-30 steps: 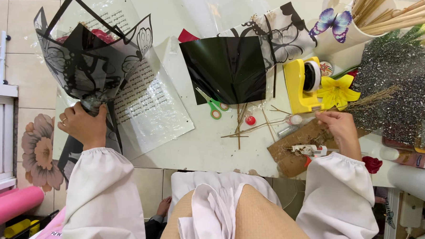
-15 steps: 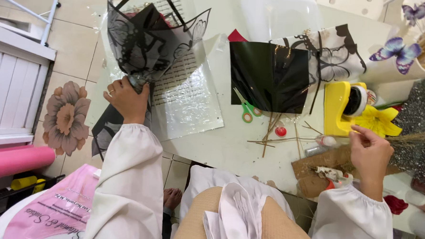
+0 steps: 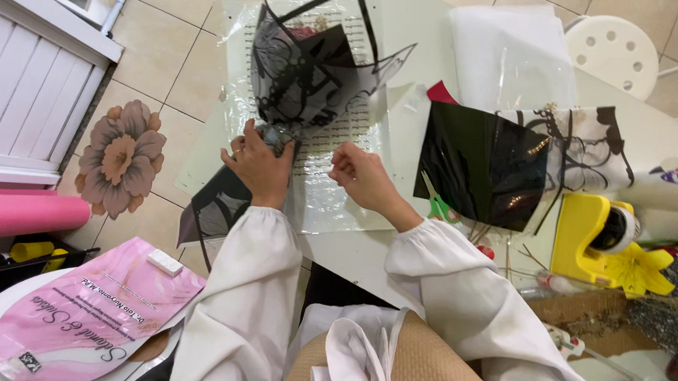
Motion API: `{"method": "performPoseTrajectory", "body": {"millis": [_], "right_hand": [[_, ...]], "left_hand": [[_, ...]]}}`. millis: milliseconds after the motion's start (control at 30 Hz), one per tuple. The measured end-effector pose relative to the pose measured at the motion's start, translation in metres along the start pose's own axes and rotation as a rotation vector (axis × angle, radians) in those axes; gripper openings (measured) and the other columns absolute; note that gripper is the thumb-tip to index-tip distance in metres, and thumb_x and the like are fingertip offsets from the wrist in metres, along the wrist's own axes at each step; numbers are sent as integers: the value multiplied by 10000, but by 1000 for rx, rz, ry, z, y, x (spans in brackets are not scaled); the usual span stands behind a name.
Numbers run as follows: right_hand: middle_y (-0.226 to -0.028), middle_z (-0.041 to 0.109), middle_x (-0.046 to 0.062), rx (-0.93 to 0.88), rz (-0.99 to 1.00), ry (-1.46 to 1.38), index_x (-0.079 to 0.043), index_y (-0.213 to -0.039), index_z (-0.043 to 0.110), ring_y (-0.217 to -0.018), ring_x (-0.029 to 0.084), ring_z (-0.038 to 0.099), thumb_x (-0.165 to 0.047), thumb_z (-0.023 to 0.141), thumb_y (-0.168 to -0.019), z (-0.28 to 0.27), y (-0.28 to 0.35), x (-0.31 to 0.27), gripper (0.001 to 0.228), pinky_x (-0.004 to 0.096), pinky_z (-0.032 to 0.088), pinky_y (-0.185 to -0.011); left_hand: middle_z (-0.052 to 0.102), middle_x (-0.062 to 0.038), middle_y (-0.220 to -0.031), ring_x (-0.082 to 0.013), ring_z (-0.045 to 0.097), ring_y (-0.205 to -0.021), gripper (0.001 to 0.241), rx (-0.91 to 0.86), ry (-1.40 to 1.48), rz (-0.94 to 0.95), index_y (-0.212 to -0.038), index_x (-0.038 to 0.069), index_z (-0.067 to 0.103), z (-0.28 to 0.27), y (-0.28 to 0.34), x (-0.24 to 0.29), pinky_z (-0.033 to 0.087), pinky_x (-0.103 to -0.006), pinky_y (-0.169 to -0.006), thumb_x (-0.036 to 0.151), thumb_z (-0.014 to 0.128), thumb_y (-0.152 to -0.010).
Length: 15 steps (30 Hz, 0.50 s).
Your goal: The person wraps a bouquet of red roses with decorative black and white butterfly-patterned paper, securing it with adhesive tape and arranging the layers around the flowers.
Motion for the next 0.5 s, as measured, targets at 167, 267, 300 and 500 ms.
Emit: {"method": "performPoseTrajectory", "body": {"millis": [167,267,300,500], "right_hand": [[-751,696,9,-4,-62,219,-131,-994,617,-643,173,716,-64,773,-851,39,-81,-17,222,319,551,-676],[-735,692,41,-28,-67,316,-118,-963,618,-657,243,721,-69,789,-842,50,-102,-8,216,362,548,-654],[-727,683,75,-55,-60,329,-93,-955,621,-649,281,712,-39,784,-836,55,-104,-3,210,380,543,-639],[-694,665,41,-10,20,190,-88,-944,619,-585,174,649,-82,765,-884,52,-109,-7,159,305,511,-581]], "left_hand": [[716,-69,-989,-298,596,-1056,998,30,-47,-46,-1419,44,480,-7,-2,-1,344,-633,-1049,379,976,-620],[719,-69,-973,-292,599,-1052,954,43,-30,-44,-1399,38,519,-3,-3,-5,352,-640,-1039,362,976,-627],[726,-71,-979,-289,603,-1056,928,53,-22,-32,-1392,41,539,-1,-2,-5,352,-641,-1038,370,967,-637],[710,-58,-1000,-275,599,-1061,748,34,-24,1,-1312,95,605,-3,-5,-3,346,-629,-1032,380,932,-703]]}}
Point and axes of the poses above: each hand's wrist, its own y-axis away from the middle knuckle, its own z-axis out of the palm, x = y × z, the point moved 10 cm from there along -y, towards the middle knuckle
